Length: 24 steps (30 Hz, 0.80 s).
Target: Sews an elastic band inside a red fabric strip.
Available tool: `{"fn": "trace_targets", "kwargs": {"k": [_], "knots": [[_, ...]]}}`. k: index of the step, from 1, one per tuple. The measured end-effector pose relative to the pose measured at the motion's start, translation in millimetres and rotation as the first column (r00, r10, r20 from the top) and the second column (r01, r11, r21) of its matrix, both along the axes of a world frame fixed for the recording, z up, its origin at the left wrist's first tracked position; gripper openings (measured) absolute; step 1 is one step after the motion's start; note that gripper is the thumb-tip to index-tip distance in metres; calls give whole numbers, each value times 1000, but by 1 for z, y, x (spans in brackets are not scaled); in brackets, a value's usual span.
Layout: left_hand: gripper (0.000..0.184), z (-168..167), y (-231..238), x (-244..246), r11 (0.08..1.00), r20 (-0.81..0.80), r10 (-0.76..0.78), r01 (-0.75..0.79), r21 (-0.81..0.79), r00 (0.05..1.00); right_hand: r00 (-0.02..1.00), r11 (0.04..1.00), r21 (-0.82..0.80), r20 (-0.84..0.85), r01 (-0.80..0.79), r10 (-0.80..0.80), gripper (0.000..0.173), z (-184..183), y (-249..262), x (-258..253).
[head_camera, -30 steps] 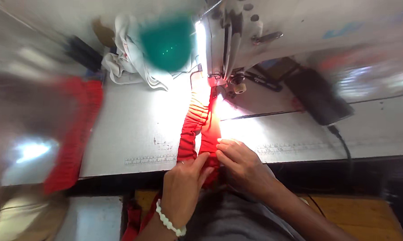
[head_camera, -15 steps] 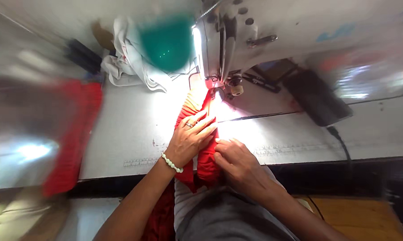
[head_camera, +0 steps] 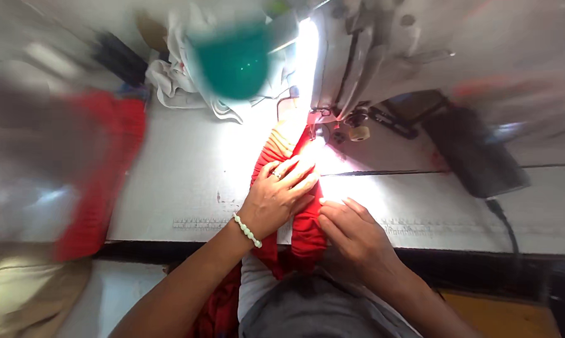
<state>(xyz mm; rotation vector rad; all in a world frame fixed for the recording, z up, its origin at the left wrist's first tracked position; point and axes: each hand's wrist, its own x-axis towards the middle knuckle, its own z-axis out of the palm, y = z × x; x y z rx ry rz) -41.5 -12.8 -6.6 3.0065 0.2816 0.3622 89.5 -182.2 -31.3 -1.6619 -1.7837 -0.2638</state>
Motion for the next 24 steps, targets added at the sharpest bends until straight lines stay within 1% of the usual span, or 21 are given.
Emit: {"fn": "trace_targets", "kwargs": {"k": [5, 9, 12, 17, 20, 24], "knots": [[39, 1, 22, 12, 1000, -7, -12, 12, -7, 1000, 1000, 999, -44, 5, -11, 12, 19, 5, 21, 13], [39, 3, 35, 21, 1000, -34, -19, 19, 0, 999, 1000, 999, -32, -10, -26, 25, 19, 4, 34, 21], [38, 2, 37, 22, 1000, -6, -28, 28, 5, 1000, 999, 999, -34, -29, -32, 31, 20, 2, 35, 22], [38, 3, 40, 23, 999, -25, -37, 37, 3, 999, 998, 998, -61, -65, -27, 23, 21, 3, 35, 23], [37, 6, 47, 26, 999, -54, -41, 42, 17, 998, 998, 997, -62, -54, -40, 37, 22, 3, 43, 29], [35, 11, 54, 31, 998, -45, -67, 68, 14, 997, 998, 996, -71, -40, -49, 46, 21, 1, 57, 40]]}}
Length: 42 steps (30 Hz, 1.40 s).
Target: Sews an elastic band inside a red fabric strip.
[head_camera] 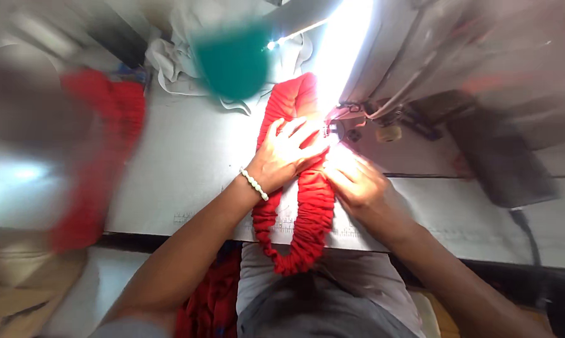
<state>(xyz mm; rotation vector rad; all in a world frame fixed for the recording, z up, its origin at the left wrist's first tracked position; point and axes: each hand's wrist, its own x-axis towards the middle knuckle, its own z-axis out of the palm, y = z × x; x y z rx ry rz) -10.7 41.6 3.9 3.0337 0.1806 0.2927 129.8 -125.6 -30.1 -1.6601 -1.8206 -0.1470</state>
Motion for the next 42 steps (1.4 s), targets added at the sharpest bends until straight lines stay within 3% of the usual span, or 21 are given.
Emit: {"fn": "trace_targets", "kwargs": {"k": [4, 8, 16, 18, 20, 23, 28, 34, 42], "knots": [[30, -3, -15, -4, 1000, 114, 16, -13, -22, 993, 1000, 1000, -15, 3, 13, -13, 23, -1, 4, 5], [34, -8, -24, -9, 992, 86, 89, -81, -94, 992, 1000, 999, -23, -11, 29, -30, 23, -4, 2, 6], [33, -2, -7, 4, 996, 52, 77, -74, -55, 996, 999, 998, -60, -20, 30, -31, 20, 2, 23, 21], [31, 3, -21, 2, 981, 108, 171, -158, -116, 979, 998, 998, -52, -51, 41, -44, 22, 1, 26, 24], [34, 14, -55, -6, 894, 101, 390, -351, -278, 915, 994, 998, -53, -96, 43, -48, 25, -2, 26, 25], [66, 20, -108, -20, 749, -38, 573, -542, -382, 819, 993, 998, -58, -114, 38, -45, 26, -4, 26, 25], [58, 10, -143, -30, 840, 72, 505, -470, -272, 860, 992, 998, -61, -125, 20, -28, 25, -1, 25, 26], [38, 42, -160, -87, 879, 94, 330, -269, -394, 939, 994, 999, -29, -109, -15, 12, 21, -5, 27, 28], [45, 63, -181, -124, 691, 129, 388, -195, -696, 913, 990, 996, 12, -104, -91, 92, 22, 3, 18, 24]]}}
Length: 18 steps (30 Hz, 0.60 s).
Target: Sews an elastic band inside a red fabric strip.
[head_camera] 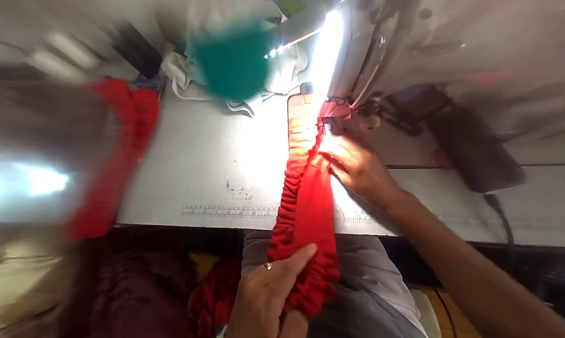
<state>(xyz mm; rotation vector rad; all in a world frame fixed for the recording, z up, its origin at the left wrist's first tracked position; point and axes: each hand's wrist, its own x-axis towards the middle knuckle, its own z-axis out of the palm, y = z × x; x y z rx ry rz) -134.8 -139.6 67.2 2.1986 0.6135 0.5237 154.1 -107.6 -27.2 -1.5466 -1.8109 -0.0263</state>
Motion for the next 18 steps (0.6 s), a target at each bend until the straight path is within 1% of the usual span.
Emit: {"fn": "trace_targets", "kwargs": {"k": [3, 7, 10, 12, 13, 15, 18], "knots": [[48, 2, -1, -5, 998, 37, 8, -5, -62, 999, 1000, 995, 95, 12, -29, 28, 21, 9, -12, -13], [49, 7, 1, -4, 997, 43, 7, -3, -76, 999, 996, 974, 221, 56, 53, -67, 15, 10, -20, -27], [49, 10, 3, -4, 998, 35, -3, 5, -63, 999, 991, 966, 250, 98, 61, -88, 15, 8, -22, -28], [47, 9, 8, -8, 1000, -2, -20, 20, -9, 1000, 986, 974, 216, 139, 66, -97, 17, 4, -27, -29], [46, 9, 12, -10, 999, -45, -24, 26, 38, 999, 983, 977, 203, 151, 68, -100, 18, 1, -31, -31], [44, 9, 22, -12, 983, -181, 1, 32, 181, 984, 979, 981, 181, 177, 70, -103, 20, -3, -35, -33], [45, 8, 39, -3, 914, -410, 90, 89, 396, 908, 977, 987, 143, 189, 69, -96, 21, -4, -35, -38]]}}
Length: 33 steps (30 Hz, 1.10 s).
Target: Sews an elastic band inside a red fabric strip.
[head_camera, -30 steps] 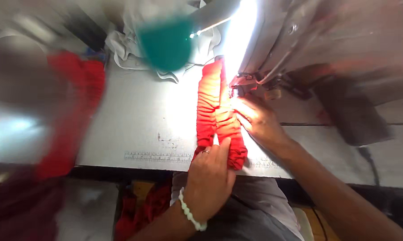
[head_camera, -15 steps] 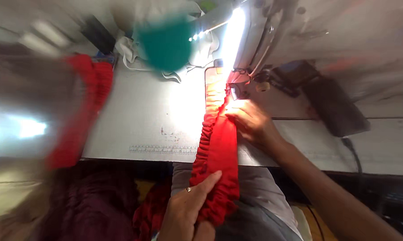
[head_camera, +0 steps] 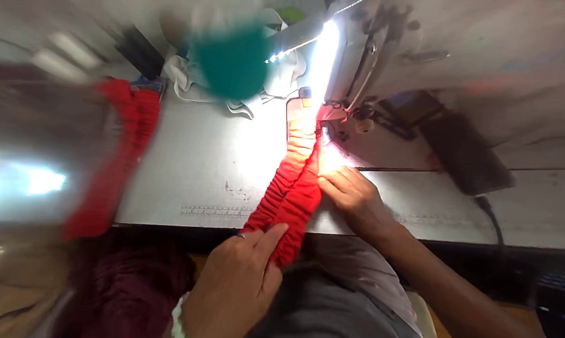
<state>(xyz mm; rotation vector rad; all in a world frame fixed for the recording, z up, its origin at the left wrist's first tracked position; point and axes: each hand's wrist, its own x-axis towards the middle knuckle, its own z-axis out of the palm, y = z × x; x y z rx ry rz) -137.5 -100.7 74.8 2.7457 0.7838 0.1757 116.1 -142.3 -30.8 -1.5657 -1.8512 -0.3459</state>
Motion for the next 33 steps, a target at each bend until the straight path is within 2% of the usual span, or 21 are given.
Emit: {"fn": "trace_targets", "kwargs": {"k": [2, 4, 6, 8, 10, 12, 14, 20, 26, 33], "knots": [[43, 1, 9, 22, 993, -74, 42, -34, 113, 996, 1000, 999, -32, -3, 21, -21, 19, 2, 0, -4], [37, -6, 21, 57, 984, 79, 32, -45, 174, 996, 999, 998, -43, -2, 43, -43, 18, 4, 0, -6], [32, -25, 42, 92, 983, 268, -107, 62, 171, 957, 998, 998, -23, -5, 59, -59, 20, 4, 0, -7], [27, -51, 68, 115, 969, 324, -241, 211, 126, 915, 997, 996, -29, 6, 81, -81, 20, 4, -2, -7], [28, -75, 88, 118, 966, 282, -256, 234, 109, 925, 995, 994, -49, 13, 101, -100, 20, 5, -4, -7], [33, -81, 95, 108, 969, 220, -245, 230, 92, 944, 994, 993, -46, 10, 107, -106, 20, 5, -3, -9], [34, -80, 95, 98, 964, 168, -260, 247, 96, 951, 994, 993, -38, -4, 109, -109, 20, 4, -1, -16], [34, -75, 85, 97, 917, 84, -336, 306, 256, 938, 989, 988, -39, 10, 146, -146, 21, 5, -3, -18], [38, -72, 78, 100, 947, 8, -276, 271, 172, 961, 988, 986, -62, -8, 153, -154, 23, 5, -8, -16], [39, -71, 104, 114, 947, 18, -277, 270, 174, 961, 995, 992, -81, -24, 98, -100, 18, 5, 17, 3]]}}
